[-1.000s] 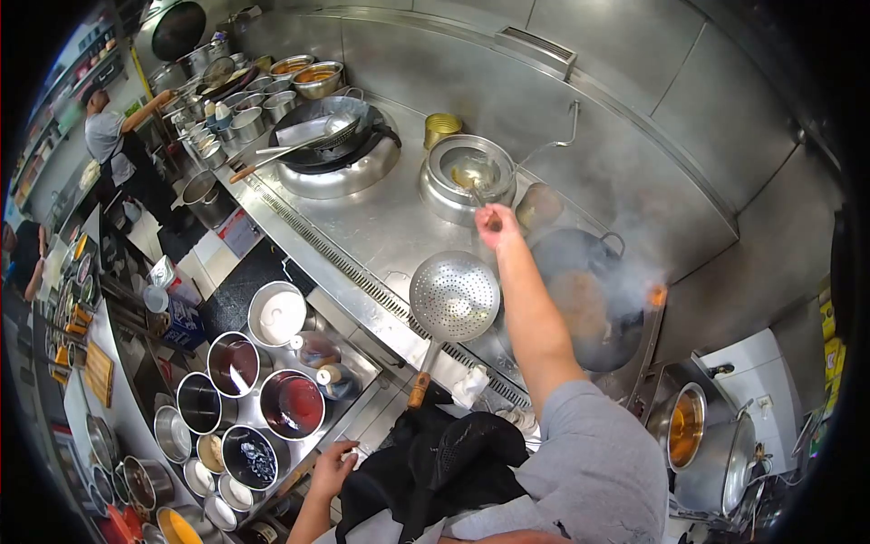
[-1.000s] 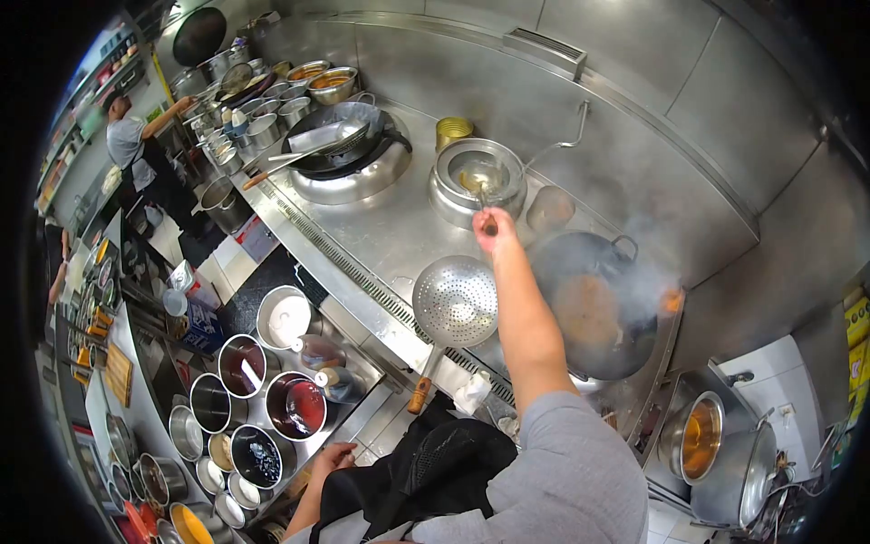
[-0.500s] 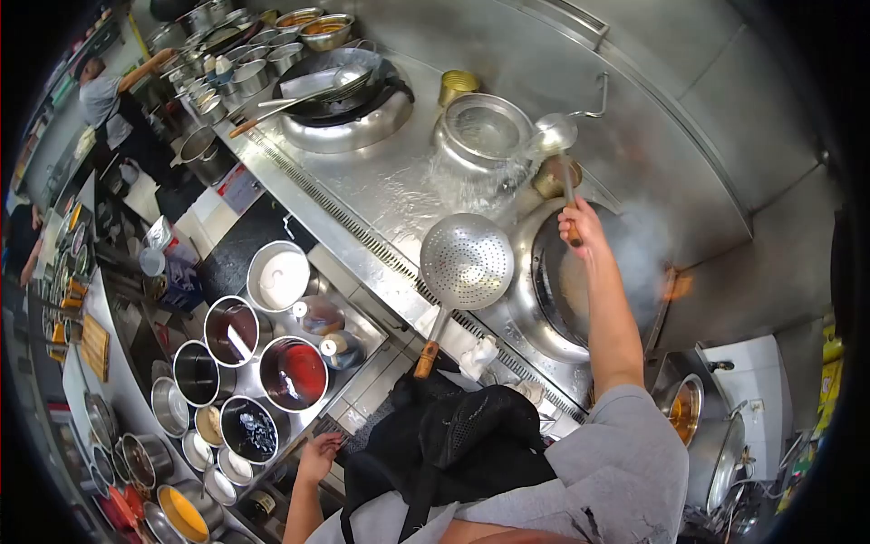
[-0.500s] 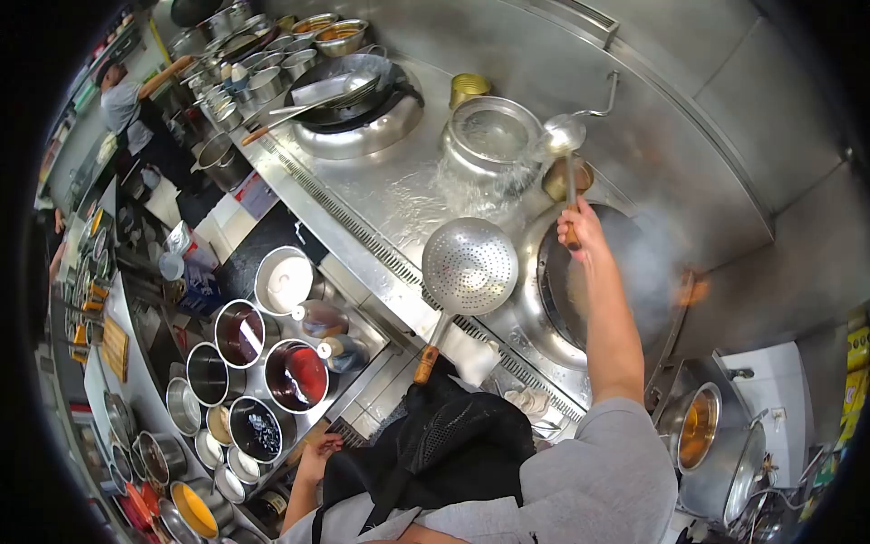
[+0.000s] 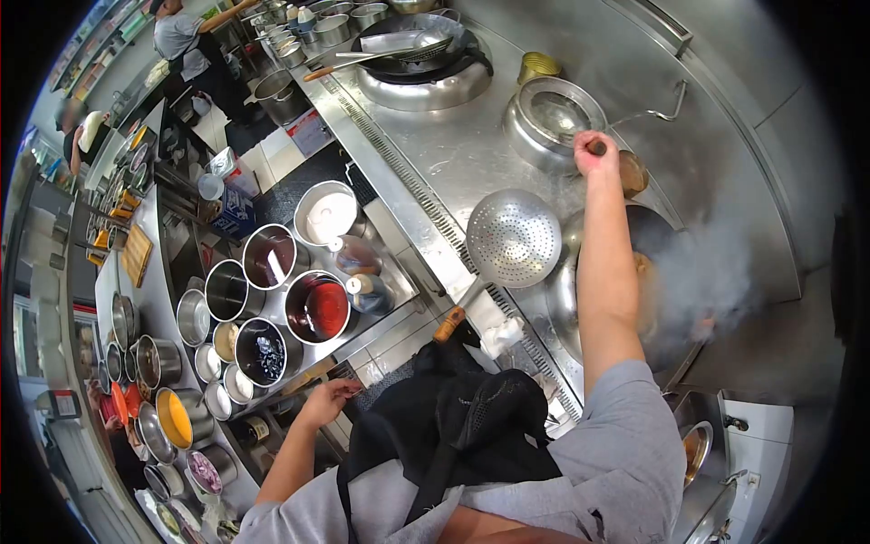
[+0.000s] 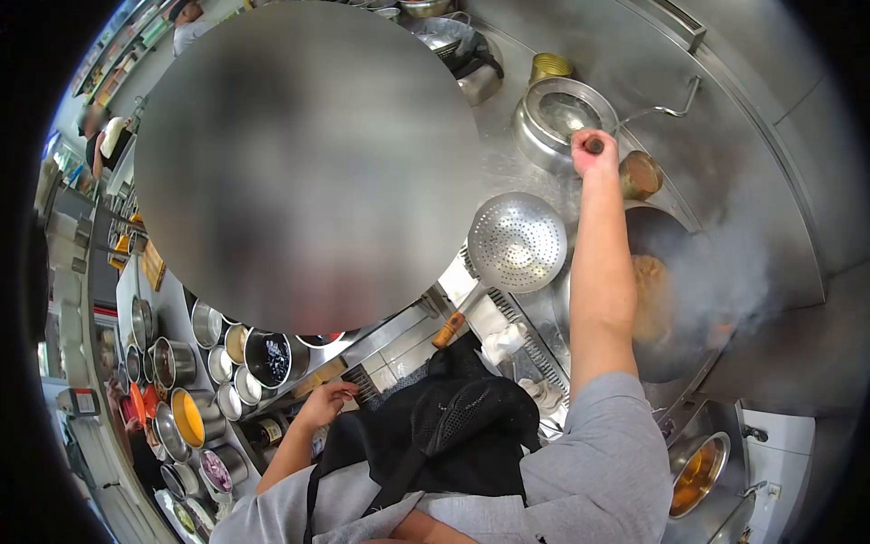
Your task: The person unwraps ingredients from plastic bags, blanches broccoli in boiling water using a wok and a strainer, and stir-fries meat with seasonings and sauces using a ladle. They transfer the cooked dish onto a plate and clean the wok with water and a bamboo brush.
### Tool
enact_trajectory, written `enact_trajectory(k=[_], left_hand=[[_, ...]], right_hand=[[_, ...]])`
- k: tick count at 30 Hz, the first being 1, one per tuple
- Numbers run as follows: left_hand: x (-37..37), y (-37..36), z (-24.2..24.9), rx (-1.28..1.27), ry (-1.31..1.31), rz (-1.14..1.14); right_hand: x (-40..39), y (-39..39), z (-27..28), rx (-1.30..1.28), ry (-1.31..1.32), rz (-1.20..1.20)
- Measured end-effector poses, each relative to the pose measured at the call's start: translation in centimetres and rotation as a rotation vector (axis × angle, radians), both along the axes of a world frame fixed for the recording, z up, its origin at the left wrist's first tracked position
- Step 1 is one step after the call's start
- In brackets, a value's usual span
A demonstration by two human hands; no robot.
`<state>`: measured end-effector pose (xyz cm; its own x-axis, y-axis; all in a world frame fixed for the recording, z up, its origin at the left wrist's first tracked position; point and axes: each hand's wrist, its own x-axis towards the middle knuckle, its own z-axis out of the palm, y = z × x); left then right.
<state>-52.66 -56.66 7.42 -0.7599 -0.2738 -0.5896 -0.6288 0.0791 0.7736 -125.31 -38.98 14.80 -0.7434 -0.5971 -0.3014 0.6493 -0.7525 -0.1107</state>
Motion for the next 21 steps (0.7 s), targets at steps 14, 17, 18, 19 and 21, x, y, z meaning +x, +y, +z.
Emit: enact_trajectory(k=[14,17,18,19,21], left_hand=[[-10.3,3.8,-2.1,0.247,0.043,-0.202],[-13.2,5.5,-1.1,0.167,0.091,-0.322],[-14.3,5.8,-0.3,0.133,0.139,-0.356],[-15.2,5.9,0.2,0.113,0.178,-0.37],[-16.3,5.7,0.7,0.076,0.234,-0.351]], right_hand=[[15.3,44.7,-5.3,1.646,0.368,-0.566],[24.2,56.4,-4.1,2.459,0.798,-0.28],[27.6,58.5,-3.5,2.675,1.022,-0.248],[30.9,59.4,-3.1,2.774,1.183,-0.272],[37.7,55.6,-0.3,2.628,1.062,-0.341]])
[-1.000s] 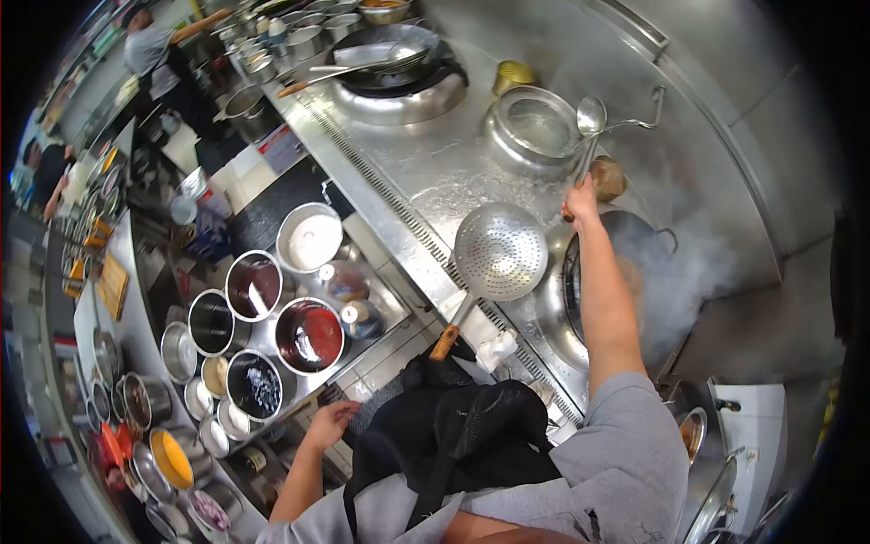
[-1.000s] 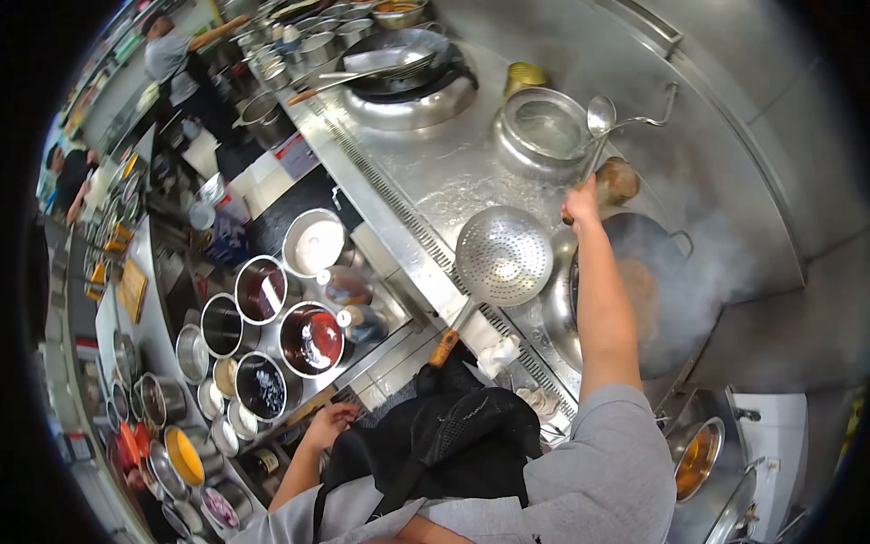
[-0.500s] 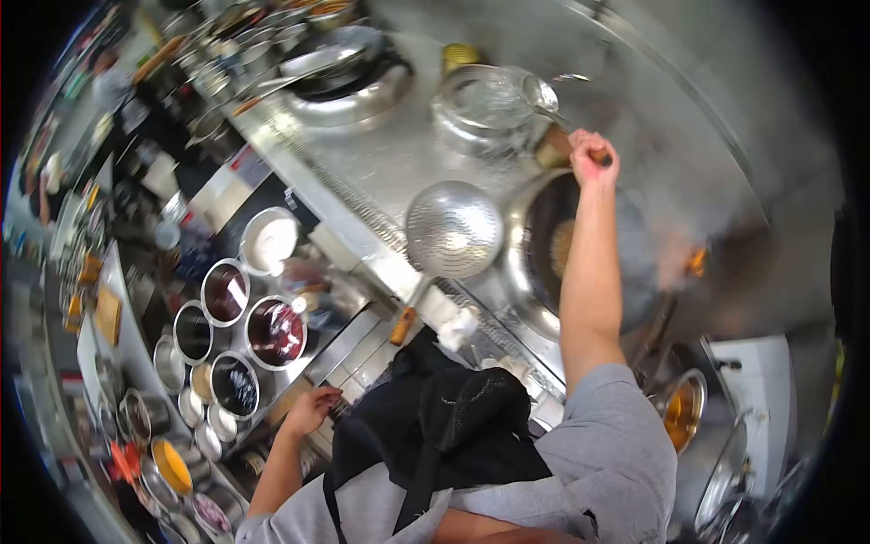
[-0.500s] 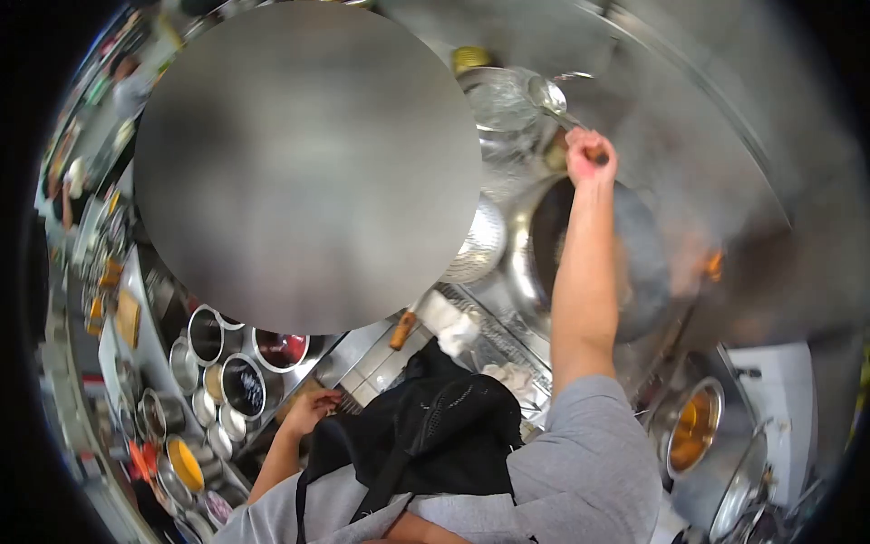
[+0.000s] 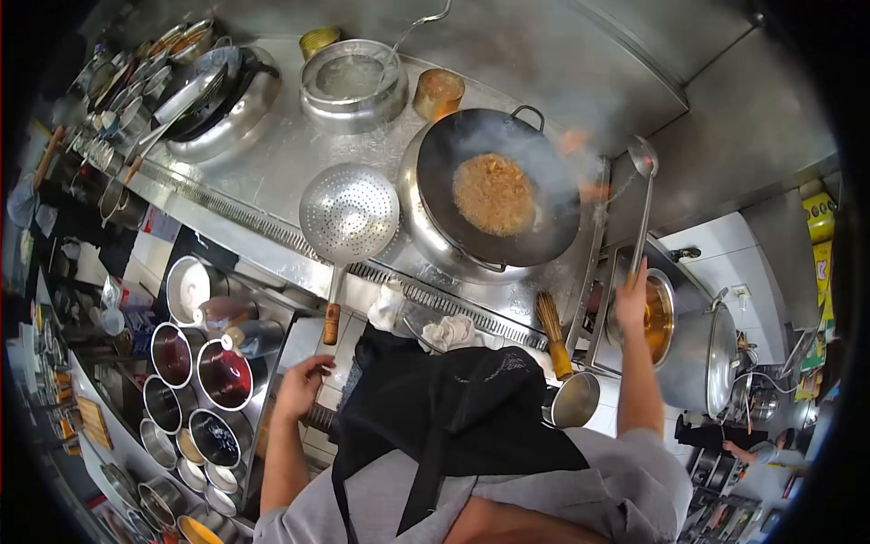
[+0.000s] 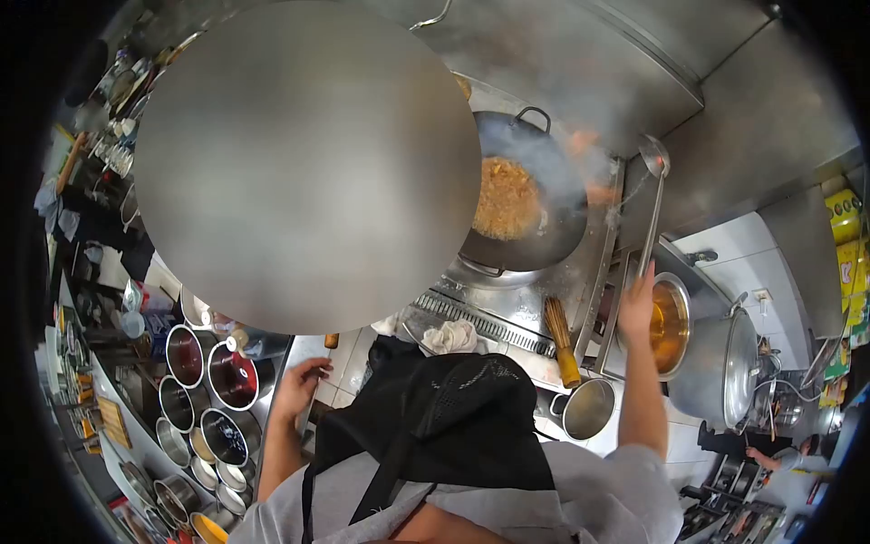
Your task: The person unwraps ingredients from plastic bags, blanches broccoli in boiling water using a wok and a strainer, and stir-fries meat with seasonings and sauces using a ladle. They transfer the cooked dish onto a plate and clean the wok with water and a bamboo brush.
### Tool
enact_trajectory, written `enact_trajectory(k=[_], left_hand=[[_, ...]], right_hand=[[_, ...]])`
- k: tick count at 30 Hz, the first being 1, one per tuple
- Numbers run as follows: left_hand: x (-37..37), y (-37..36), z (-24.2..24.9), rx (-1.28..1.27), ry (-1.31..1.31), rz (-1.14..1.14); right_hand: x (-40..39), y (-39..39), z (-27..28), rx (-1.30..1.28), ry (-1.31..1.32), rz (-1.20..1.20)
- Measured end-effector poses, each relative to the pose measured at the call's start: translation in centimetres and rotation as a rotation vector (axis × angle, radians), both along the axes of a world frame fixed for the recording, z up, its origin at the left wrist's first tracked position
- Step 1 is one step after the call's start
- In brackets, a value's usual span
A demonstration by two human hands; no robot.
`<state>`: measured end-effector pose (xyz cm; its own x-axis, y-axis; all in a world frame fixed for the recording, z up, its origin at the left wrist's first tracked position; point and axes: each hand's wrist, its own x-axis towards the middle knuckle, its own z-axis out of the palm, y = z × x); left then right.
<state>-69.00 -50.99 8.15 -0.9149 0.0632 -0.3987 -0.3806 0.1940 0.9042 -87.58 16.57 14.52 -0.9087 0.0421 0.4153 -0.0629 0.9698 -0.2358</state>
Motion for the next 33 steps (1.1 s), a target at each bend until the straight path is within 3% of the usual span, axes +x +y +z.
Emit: enact_trajectory(k=[3,5,7,9,12,13,15,19,21,22,24,25,28,33], left_hand=[[-1.2,-0.9,5.1,-0.076,0.187,0.141],[-0.3,-3.7,6.6,-0.039,0.295,0.356],[1.0,-7.2,9.5,-0.299,0.284,0.581],[2.5,-11.5,9.7,-0.398,0.354,0.86],[4.1,-18.7,5.4,-0.667,0.395,1.061],[4.3,-20.4,3.6,-0.725,0.363,1.085],[3.2,-21.4,1.4,-0.767,0.181,1.133],[0.2,-23.3,-3.1,-0.928,0.045,1.029],[-1.0,-23.7,-3.7,-0.977,0.032,1.004],[-1.5,-24.0,-4.5,-1.04,0.06,0.972],[-2.1,-24.6,-5.4,-1.1,0.059,0.912],[-2.3,-24.8,-5.6,-1.119,0.033,0.873],[-2.3,-25.4,-6.7,-1.13,0.034,0.873],[-2.4,-25.9,-8.1,-1.213,0.102,0.855]], right_hand=[[7.1,-7.1,-0.2,-0.716,-0.285,-0.1],[8.1,-10.4,-0.6,-0.887,-0.432,-0.235],[7.3,-14.5,0.9,-0.953,-0.525,-0.087],[6.4,-19.1,2.1,-0.983,-0.69,0.065],[3.2,-21.5,-2.6,-0.979,-0.923,0.488],[2.3,-24.5,-1.8,-0.963,-0.951,0.535],[1.1,-33.5,2.2,-1.011,-1.346,0.577],[-1.7,-48.2,2.3,-0.582,-1.399,0.932],[-2.5,-55.0,2.3,-0.304,-1.352,1.023],[-2.8,-57.4,1.8,-0.29,-1.357,1.03],[-2.9,-60.9,0.6,0.125,-0.871,1.328],[-2.4,-62.1,0.7,0.14,-0.874,1.33],[-0.7,-64.5,2.0,0.543,-0.892,1.172],[-1.1,-65.5,4.0,0.572,-0.976,1.164]])
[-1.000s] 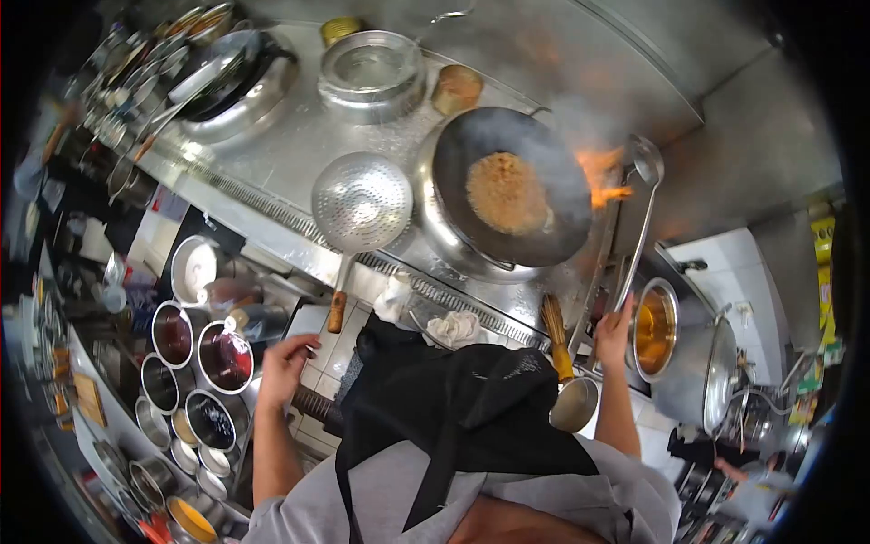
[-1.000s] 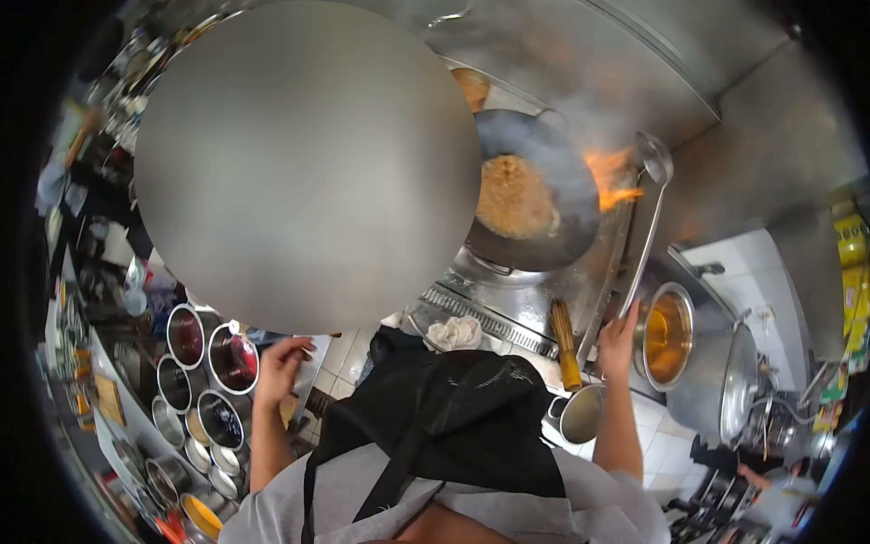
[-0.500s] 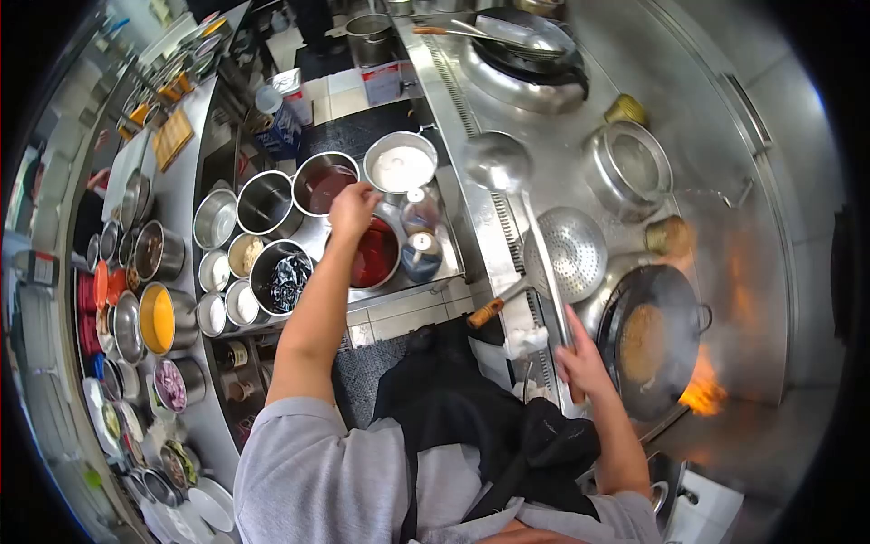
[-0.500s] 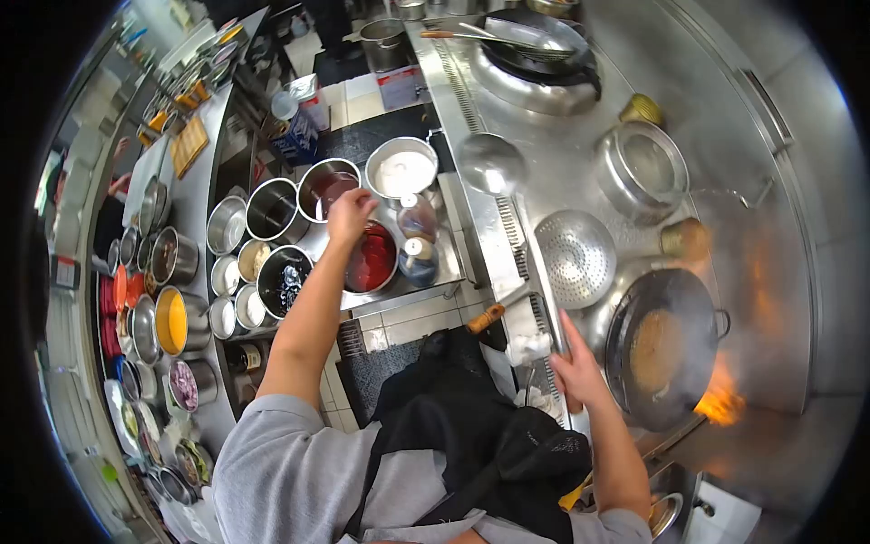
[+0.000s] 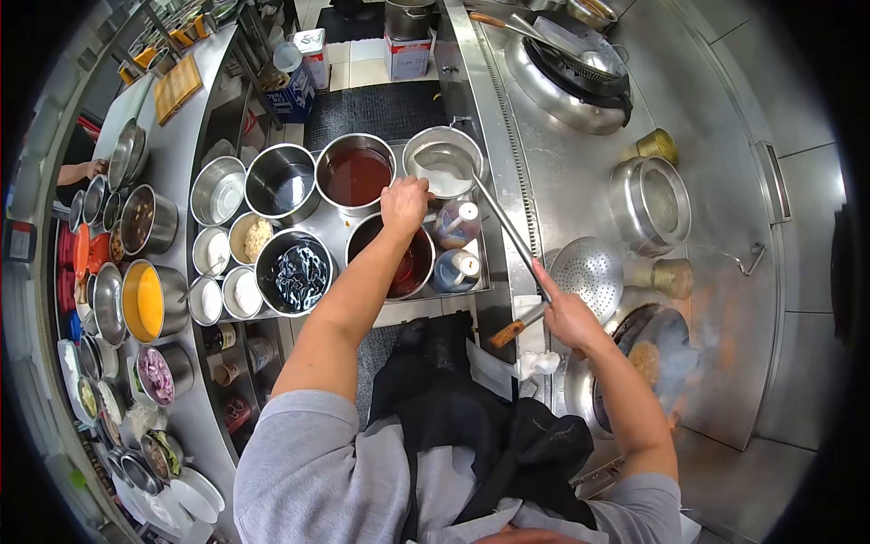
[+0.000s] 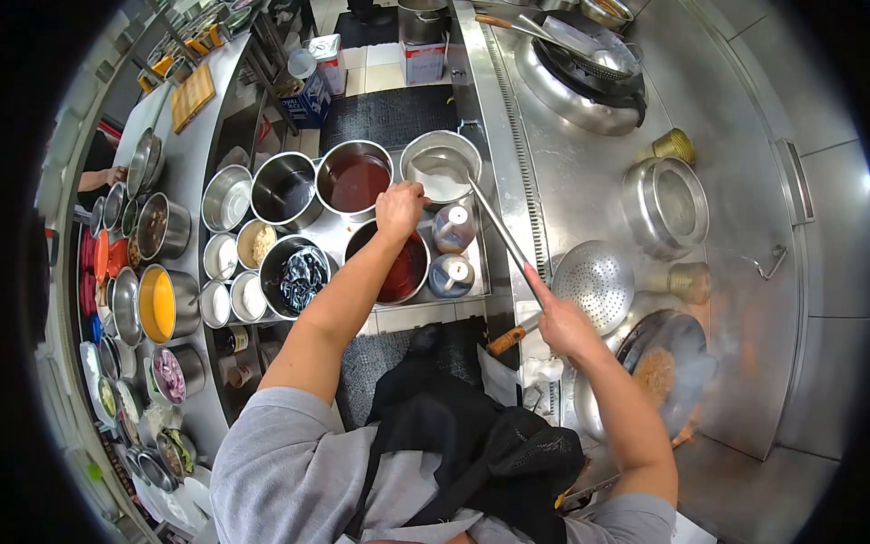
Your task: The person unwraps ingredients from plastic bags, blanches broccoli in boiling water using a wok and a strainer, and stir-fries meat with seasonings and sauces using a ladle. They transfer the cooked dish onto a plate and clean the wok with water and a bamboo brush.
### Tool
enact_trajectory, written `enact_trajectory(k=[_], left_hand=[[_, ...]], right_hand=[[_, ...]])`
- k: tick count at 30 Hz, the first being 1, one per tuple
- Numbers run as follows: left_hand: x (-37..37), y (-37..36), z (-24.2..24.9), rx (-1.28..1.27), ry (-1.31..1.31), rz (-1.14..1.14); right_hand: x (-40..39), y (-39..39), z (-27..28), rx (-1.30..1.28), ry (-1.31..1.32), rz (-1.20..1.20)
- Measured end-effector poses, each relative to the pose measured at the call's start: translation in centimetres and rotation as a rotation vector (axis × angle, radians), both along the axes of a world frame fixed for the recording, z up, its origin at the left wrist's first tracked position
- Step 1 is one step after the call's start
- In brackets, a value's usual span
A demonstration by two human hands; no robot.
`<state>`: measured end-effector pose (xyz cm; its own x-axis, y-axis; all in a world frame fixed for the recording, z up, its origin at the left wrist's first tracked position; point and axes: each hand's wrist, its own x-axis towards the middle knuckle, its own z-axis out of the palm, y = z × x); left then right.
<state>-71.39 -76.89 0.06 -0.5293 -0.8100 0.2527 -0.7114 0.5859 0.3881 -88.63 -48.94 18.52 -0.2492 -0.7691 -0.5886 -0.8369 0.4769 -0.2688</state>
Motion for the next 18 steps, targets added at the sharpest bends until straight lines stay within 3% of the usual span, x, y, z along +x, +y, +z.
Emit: enact_trajectory(k=[8,10,11,12,14,16,18], left_hand=[[0.1,0.0,0.1,-0.021,0.02,0.011],[0.1,-0.1,0.1,-0.018,0.016,0.008],[0.1,-0.1,0.1,-0.014,0.01,0.003],[0.1,0.0,0.0,-0.013,0.012,0.001],[0.3,-0.2,0.7,0.051,0.009,-0.003],[1.2,0.4,1.4,0.123,0.045,-0.013],[2.3,1.8,1.8,0.21,0.411,0.024]], right_hand=[[-1.7,-2.0,3.9,0.086,-0.043,0.043],[-2.7,-2.5,4.6,0.062,-0.28,-0.048],[-3.2,-2.4,4.3,0.084,-0.666,-0.457],[-3.3,-2.0,3.8,0.084,-0.664,-0.459],[-3.7,-1.3,2.4,0.067,-1.272,-0.836],[-3.5,0.2,-0.2,0.056,-1.405,-0.841],[-2.4,1.3,-1.6,-0.013,-1.607,-0.826]])
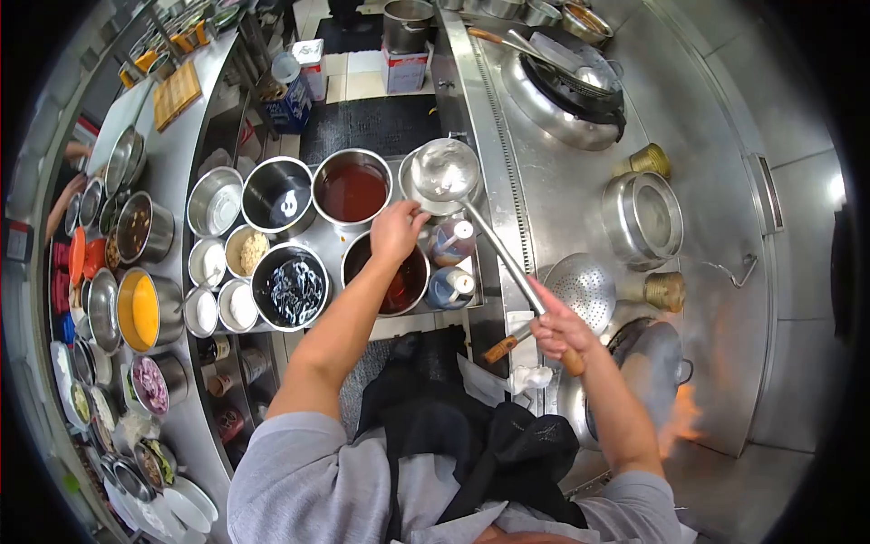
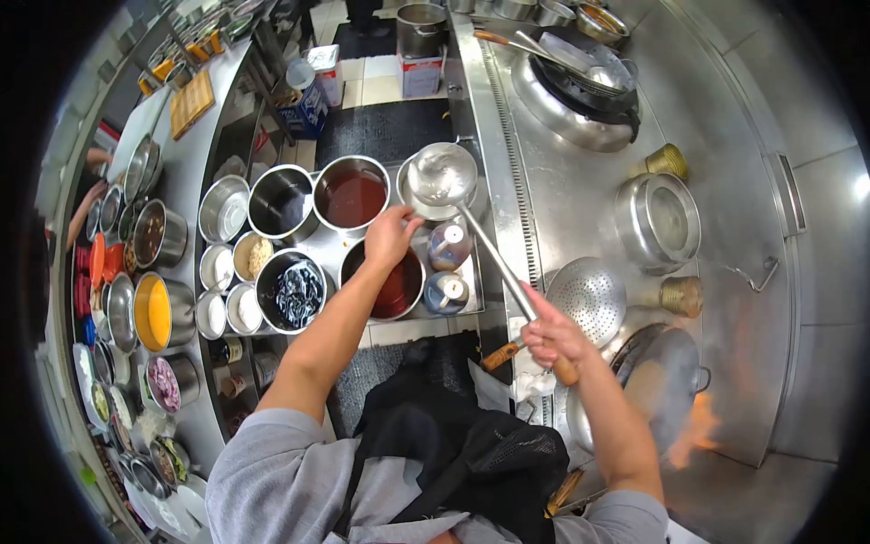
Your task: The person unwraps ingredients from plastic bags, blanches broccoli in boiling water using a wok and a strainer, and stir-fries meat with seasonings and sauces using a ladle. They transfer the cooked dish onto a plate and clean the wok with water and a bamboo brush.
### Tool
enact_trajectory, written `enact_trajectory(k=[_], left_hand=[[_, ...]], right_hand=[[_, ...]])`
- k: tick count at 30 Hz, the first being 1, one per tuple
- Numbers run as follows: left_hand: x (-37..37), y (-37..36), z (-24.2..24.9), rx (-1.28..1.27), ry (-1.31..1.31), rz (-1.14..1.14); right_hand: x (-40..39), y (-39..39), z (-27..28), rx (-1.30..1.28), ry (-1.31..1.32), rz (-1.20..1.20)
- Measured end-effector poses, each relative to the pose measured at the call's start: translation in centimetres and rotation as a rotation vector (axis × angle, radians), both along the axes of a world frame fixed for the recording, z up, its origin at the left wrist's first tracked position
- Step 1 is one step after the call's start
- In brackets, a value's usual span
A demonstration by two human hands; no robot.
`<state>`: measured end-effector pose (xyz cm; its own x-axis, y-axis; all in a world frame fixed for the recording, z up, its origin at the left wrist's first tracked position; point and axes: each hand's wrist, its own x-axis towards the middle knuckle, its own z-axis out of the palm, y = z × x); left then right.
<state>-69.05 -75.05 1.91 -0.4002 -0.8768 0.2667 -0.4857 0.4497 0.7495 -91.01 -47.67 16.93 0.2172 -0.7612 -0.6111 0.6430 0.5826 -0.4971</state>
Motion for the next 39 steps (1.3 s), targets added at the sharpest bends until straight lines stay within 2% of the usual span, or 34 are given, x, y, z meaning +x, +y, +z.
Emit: enact_trajectory(k=[2,4,6,10,12,17,20,22,24,26,28,30,31,32,33,34,35,36,38,39], left_hand=[[1.7,1.8,1.3,0.133,0.081,0.016],[3.4,3.6,2.1,0.266,0.343,-0.017],[5.3,4.9,4.1,0.35,0.321,-0.051],[5.8,5.3,5.9,0.491,0.443,-0.169],[4.7,5.6,8.0,0.451,0.413,-0.238],[1.3,8.9,12.3,0.515,0.491,-0.426],[0.2,12.1,12.3,0.712,0.477,-0.635],[-1.3,15.0,12.1,0.709,0.306,-0.791],[-3.2,18.8,11.2,0.883,0.152,-0.918],[-5.1,21.7,8.4,0.99,0.018,-1.172],[-6.4,24.5,4.7,0.901,-0.182,-1.301],[-8.1,27.1,2.8,0.706,-0.306,-1.344],[-9.1,28.3,1.2,0.703,-0.297,-1.361],[-10.2,29.4,-0.9,0.539,-0.318,-1.351],[-11.2,30.4,-2.6,0.373,-0.338,-1.335],[-12.0,31.1,-3.6,0.363,-0.331,-1.356],[-13.0,32.0,-4.4,0.262,-0.392,-1.339],[-14.0,32.9,-4.9,0.161,-0.445,-1.317],[-15.2,33.9,-5.0,0.14,-0.483,-1.323],[-15.5,34.2,-4.7,0.079,-0.584,-1.319]], right_hand=[[1.0,1.3,-0.1,-0.066,-0.08,-0.055],[1.6,3.1,0.3,-0.131,-0.057,-0.096],[2.0,4.4,1.3,-0.168,0.018,-0.124],[1.9,5.5,3.4,-0.195,0.151,-0.115],[2.1,5.9,4.1,-0.135,0.049,-0.169],[2.6,12.3,4.3,-0.22,-0.159,-0.361],[5.1,19.4,7.0,-0.276,-0.137,-0.575],[7.8,23.8,8.3,-0.275,-0.133,-0.758],[10.7,25.5,9.7,-0.241,-0.015,-0.936],[11.4,27.9,10.5,-0.184,0.04,-1.052],[12.2,29.3,10.9,-0.125,0.105,-1.131],[13.0,30.3,9.9,-0.246,0.135,-1.36],[13.4,29.8,9.5,-0.172,0.198,-1.441],[13.1,30.6,9.2,-0.175,0.211,-1.453],[12.5,31.5,8.6,-0.142,0.179,-1.53],[11.8,32.6,7.7,-0.111,0.147,-1.611],[11.1,35.0,6.6,-0.309,-0.046,-1.653],[11.1,35.2,5.8,-0.321,-0.023,-1.667],[11.5,33.9,5.1,-0.091,0.173,-1.783],[11.8,32.8,5.1,0.009,0.256,-1.803]])
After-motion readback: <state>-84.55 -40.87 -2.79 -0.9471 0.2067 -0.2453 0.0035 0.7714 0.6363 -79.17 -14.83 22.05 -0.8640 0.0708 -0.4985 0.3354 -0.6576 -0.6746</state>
